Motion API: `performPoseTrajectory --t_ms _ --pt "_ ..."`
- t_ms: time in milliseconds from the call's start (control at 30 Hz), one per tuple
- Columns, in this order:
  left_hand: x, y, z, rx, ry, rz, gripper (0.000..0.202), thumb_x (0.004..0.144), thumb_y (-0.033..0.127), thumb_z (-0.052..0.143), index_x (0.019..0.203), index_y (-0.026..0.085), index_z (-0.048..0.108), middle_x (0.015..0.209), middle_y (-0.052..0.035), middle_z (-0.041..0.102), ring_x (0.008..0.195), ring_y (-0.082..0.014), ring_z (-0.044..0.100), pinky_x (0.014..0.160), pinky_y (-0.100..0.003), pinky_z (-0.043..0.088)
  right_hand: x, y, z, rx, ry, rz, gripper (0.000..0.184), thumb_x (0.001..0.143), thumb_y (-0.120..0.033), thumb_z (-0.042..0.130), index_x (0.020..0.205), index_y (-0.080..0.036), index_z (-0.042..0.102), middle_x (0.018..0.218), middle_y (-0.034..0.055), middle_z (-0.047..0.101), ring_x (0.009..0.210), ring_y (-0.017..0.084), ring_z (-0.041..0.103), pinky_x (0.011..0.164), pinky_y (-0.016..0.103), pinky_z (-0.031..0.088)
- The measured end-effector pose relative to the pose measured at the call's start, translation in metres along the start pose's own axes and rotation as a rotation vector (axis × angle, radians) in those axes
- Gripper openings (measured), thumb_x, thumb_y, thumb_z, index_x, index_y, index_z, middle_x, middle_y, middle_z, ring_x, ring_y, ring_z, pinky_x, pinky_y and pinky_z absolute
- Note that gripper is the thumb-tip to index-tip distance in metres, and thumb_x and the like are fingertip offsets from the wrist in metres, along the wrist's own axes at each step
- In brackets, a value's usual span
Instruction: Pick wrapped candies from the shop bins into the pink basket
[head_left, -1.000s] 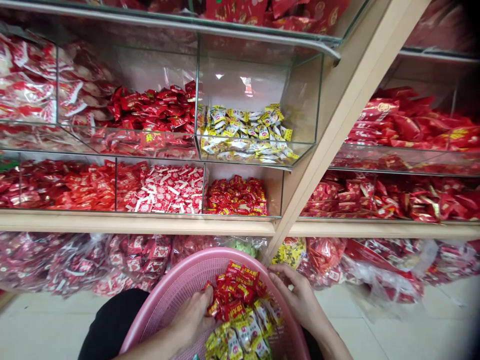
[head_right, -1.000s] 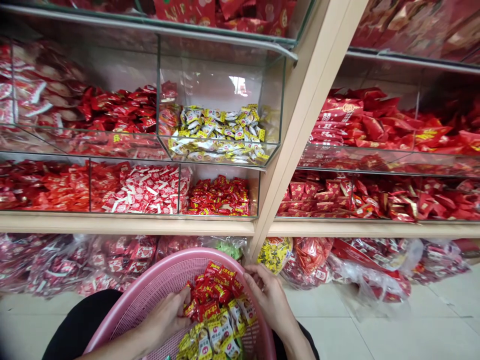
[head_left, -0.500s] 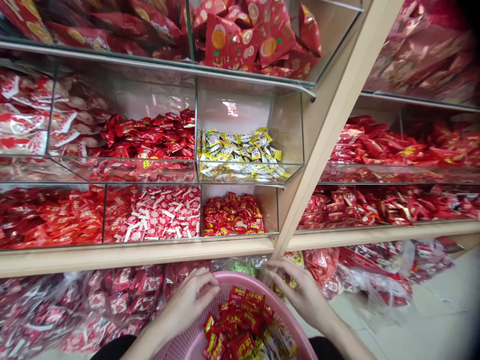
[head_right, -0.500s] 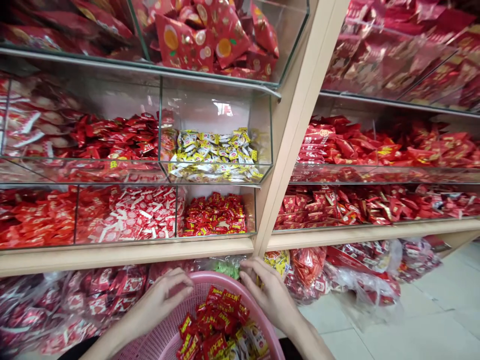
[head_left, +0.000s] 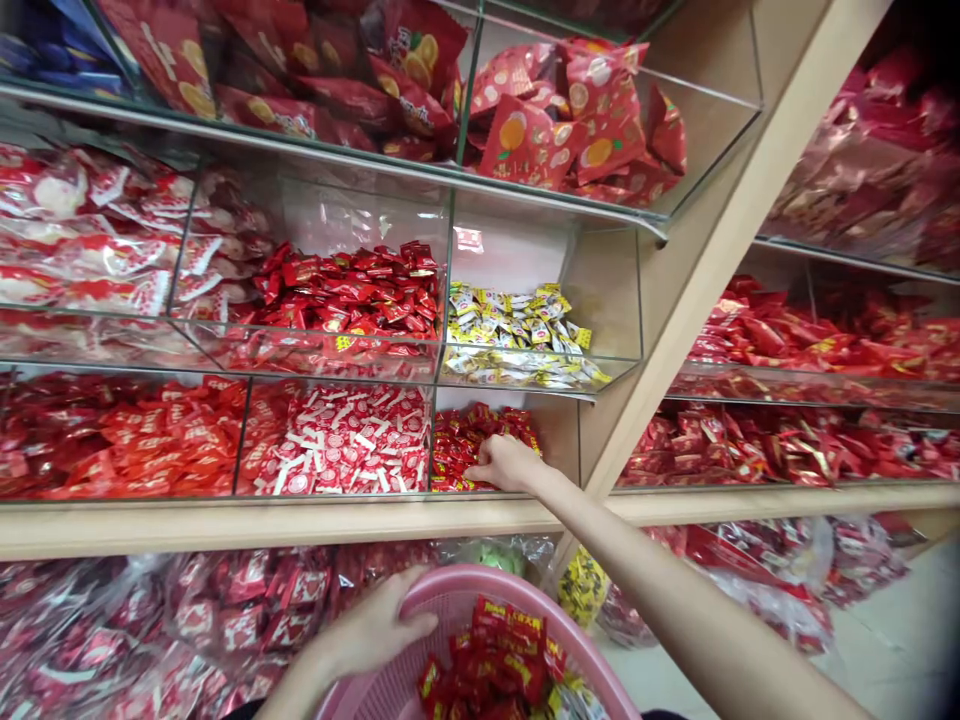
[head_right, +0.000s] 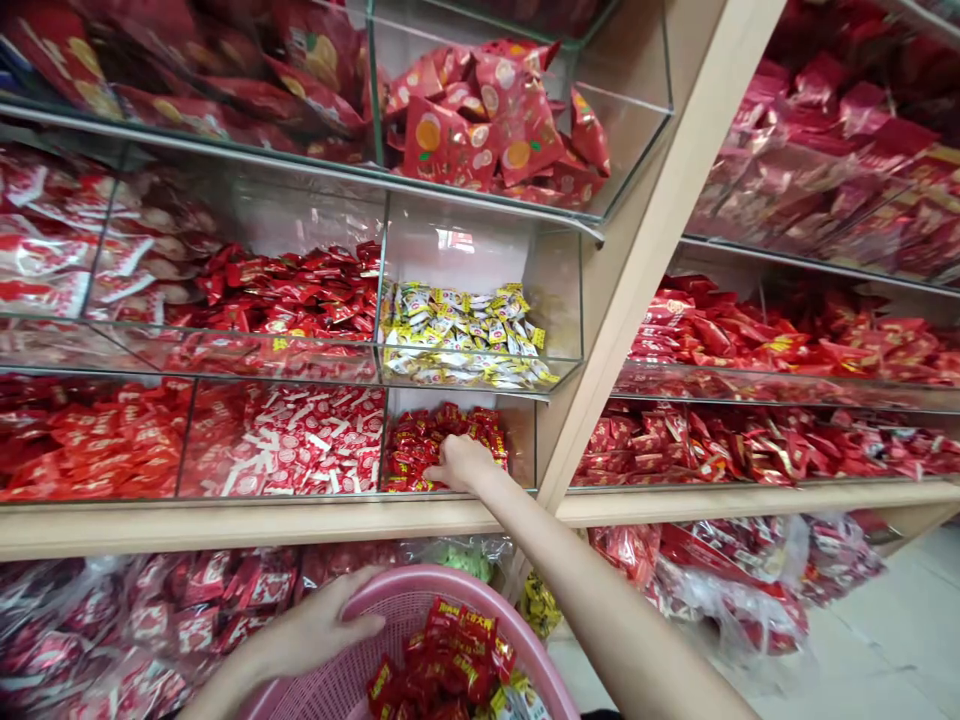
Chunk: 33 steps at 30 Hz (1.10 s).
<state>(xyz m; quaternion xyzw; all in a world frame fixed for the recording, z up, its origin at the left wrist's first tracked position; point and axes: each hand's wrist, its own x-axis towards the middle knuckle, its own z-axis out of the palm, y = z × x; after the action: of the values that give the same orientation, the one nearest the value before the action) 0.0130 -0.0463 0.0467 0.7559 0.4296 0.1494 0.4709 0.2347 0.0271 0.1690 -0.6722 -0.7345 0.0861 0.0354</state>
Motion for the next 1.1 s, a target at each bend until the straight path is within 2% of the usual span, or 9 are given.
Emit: performPoseTrajectory --t_ms 133,267,367,500,633,800,933,1100 --pt "0.001 -0.002 0.001 -0.030 0.019 0.018 0.060 0.074 0.050 0.056 0.125 0.020 0.050 0.128 -0.0055 0.055 0.117 -0.0259 0.047 0.104 -0.034 0.031 0.009 -0.022 -0.003 -0.134 -0.139 0.061 0.041 0.061 -0.045 0.072 0.089 -0.015 0.067 0.102 0.0147 0.065 0.094 0.027 0.061 0.070 0.029 0.045" --pt "0.003 -0.002 -0.001 -0.058 0.006 0.016 0.061 0.074 0.051 0.056 0.126 0.019 0.050 0.128 -0.0053 0.055 0.117 -0.0257 0.047 0.103 -0.033 0.031 0.012 -0.013 -0.005 -0.128 -0.194 -0.042 0.031 0.063 -0.036 0.072 0.087 -0.017 0.068 0.091 0.0086 0.069 0.086 0.021 0.063 0.065 0.024 0.043" --pt "0.003 0.000 -0.002 -0.062 -0.014 0.035 0.057 0.076 0.051 0.054 0.123 0.020 0.052 0.123 -0.0044 0.058 0.113 -0.0247 0.050 0.100 -0.031 0.034 0.012 0.004 -0.007 -0.018 -0.182 -0.137 0.020 0.066 -0.032 0.069 0.078 -0.016 0.068 0.078 0.0030 0.069 0.075 0.015 0.061 0.059 0.019 0.040" --pt "0.004 0.005 -0.002 -0.042 -0.022 0.043 0.050 0.078 0.047 0.053 0.120 0.020 0.054 0.117 -0.0033 0.061 0.107 -0.0238 0.053 0.095 -0.031 0.037 0.014 0.016 -0.010 0.175 -0.135 -0.200 0.014 0.067 -0.029 0.066 0.069 -0.014 0.065 0.065 -0.0014 0.064 0.063 0.010 0.054 0.055 0.018 0.036" --pt "0.005 0.011 -0.001 -0.031 -0.032 0.053 0.045 0.081 0.042 0.052 0.119 0.020 0.054 0.115 -0.0023 0.062 0.104 -0.0222 0.054 0.093 -0.030 0.039 0.017 0.006 -0.007 0.342 -0.074 -0.245 0.015 0.067 -0.028 0.065 0.068 -0.013 0.064 0.058 -0.0035 0.058 0.058 0.008 0.048 0.052 0.018 0.034" --pt "0.003 0.014 -0.002 -0.037 -0.023 0.047 0.043 0.080 0.040 0.053 0.117 0.019 0.056 0.115 -0.0022 0.062 0.105 -0.0222 0.054 0.093 -0.030 0.039 0.020 -0.016 0.005 0.437 -0.152 -0.295 0.017 0.067 -0.029 0.065 0.072 -0.013 0.064 0.061 -0.0034 0.058 0.057 0.007 0.047 0.051 0.017 0.033" --pt "0.001 0.018 -0.002 -0.054 -0.022 0.055 0.042 0.080 0.040 0.053 0.116 0.020 0.056 0.116 -0.0017 0.062 0.107 -0.0221 0.054 0.094 -0.029 0.039 0.023 -0.026 0.014 0.391 -0.226 -0.312 0.020 0.065 -0.029 0.066 0.079 -0.014 0.065 0.061 -0.0053 0.057 0.055 0.007 0.046 0.049 0.018 0.032" --pt "0.000 0.019 -0.003 -0.053 -0.018 0.057 0.042 0.079 0.039 0.054 0.116 0.020 0.056 0.118 -0.0022 0.061 0.109 -0.0218 0.053 0.096 -0.029 0.037 0.024 -0.028 0.016 0.143 -0.135 -0.235 0.032 0.061 -0.035 0.070 0.087 -0.016 0.063 0.072 -0.0001 0.062 0.068 0.013 0.055 0.053 0.020 0.034"
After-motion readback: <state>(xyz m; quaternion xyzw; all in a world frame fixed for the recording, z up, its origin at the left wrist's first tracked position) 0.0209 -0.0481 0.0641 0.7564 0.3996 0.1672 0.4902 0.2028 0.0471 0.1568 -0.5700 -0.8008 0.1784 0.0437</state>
